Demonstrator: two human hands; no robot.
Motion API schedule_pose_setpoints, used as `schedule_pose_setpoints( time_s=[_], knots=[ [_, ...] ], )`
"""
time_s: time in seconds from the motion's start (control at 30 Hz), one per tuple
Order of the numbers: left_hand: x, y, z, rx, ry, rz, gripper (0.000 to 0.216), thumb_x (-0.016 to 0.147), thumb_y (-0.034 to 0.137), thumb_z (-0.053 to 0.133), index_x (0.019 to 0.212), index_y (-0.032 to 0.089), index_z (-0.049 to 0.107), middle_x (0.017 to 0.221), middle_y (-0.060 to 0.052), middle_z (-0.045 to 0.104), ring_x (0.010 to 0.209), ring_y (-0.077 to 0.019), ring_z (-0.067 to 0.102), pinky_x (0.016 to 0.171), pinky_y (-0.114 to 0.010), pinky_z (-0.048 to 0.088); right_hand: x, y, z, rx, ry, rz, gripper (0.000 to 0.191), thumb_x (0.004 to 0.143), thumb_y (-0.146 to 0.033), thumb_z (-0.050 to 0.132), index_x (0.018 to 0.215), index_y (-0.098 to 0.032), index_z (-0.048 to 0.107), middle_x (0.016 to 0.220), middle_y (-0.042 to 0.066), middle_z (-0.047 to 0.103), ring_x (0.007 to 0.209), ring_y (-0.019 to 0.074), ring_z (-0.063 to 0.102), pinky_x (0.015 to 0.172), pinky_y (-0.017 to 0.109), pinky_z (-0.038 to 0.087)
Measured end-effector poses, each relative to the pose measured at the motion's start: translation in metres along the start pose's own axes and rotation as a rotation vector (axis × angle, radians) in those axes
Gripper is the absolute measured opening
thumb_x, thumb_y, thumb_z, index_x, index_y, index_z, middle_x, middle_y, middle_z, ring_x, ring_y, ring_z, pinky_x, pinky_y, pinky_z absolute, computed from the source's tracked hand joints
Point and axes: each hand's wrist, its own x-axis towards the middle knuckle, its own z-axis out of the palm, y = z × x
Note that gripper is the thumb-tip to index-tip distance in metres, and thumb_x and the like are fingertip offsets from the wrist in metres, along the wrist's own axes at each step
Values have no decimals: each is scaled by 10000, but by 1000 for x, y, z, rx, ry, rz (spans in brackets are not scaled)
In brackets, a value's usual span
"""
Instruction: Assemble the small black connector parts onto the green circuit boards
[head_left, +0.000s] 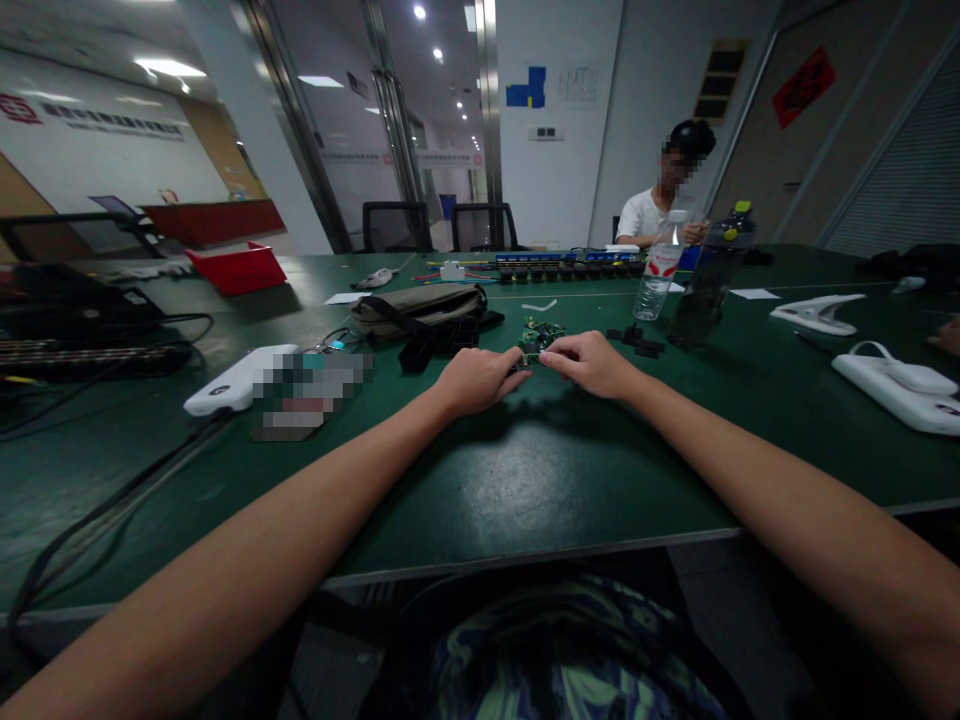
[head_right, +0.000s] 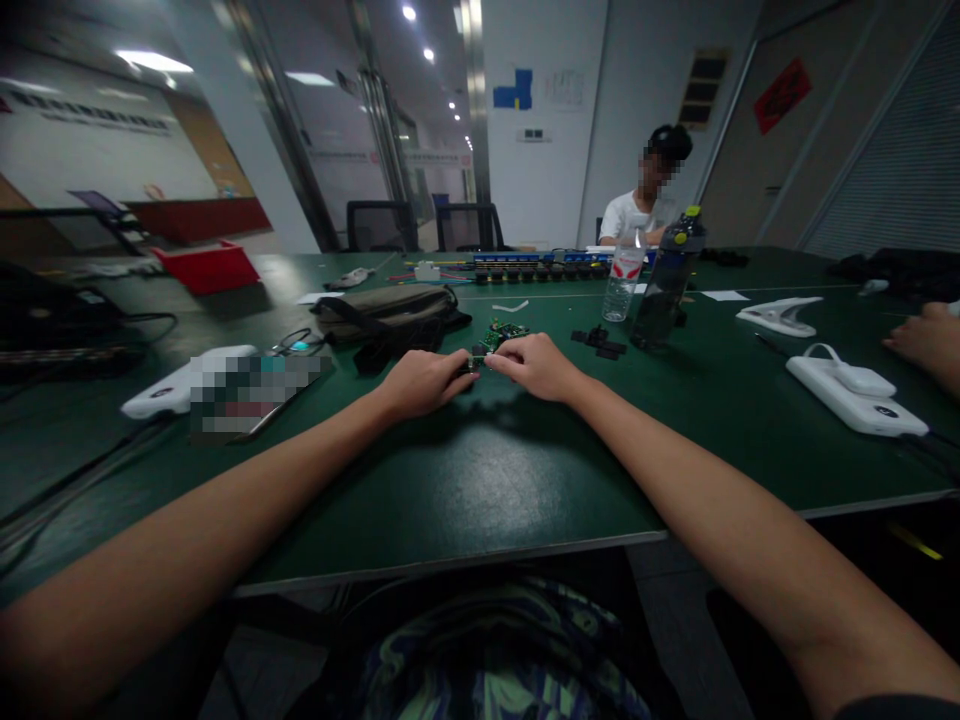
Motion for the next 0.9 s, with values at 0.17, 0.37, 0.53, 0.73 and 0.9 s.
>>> schedule_pose_setpoints(
  time_s=[0.17, 0.37, 0.53, 0.73, 0.9],
  knots=[
    [-1, 0, 0, -12, 12, -1, 402, 1011, 482, 338, 1043, 178, 599, 805, -84, 732, 735, -241, 706, 582, -277, 423, 0, -1, -1, -32, -8, -22, 407, 923, -432, 487, 653, -155, 615, 549, -16, 548, 551, 106, 469, 597, 259, 301],
    [0, 0, 0, -69, 2, -3, 414, 997, 502, 355, 1024, 174, 606, 807, -96, 727, 742, -251, 700, 618, -295, 442, 0, 1, -1, -31, -9, -22, 414, 927, -440, 489, 643, -161, 602, 546, -19, 543, 555, 106, 457, 598, 260, 299],
    [0, 0, -2, -92, -23, -20, 424, 992, 516, 361, 1018, 176, 613, 816, -90, 725, 739, -243, 693, 634, -295, 442, 1, 1, -2, -30, -24, -29, 453, 933, -429, 479, 568, -171, 549, 511, -24, 511, 531, 101, 441, 594, 264, 293],
    [-1, 0, 0, -94, 17, 6, 396, 991, 488, 373, 960, 183, 624, 760, -67, 713, 693, -215, 680, 605, -274, 421, 1, 1, -1, -31, -29, -40, 435, 932, -400, 479, 571, -169, 557, 524, -20, 526, 532, 100, 451, 603, 257, 305],
    [-2, -1, 1, -112, 52, 0, 376, 980, 498, 398, 988, 188, 611, 768, -61, 718, 710, -215, 690, 593, -267, 412, 1, 1, -1, -48, -37, -50, 410, 932, -382, 477, 588, -172, 553, 532, -23, 518, 542, 102, 454, 604, 253, 307]
  ],
)
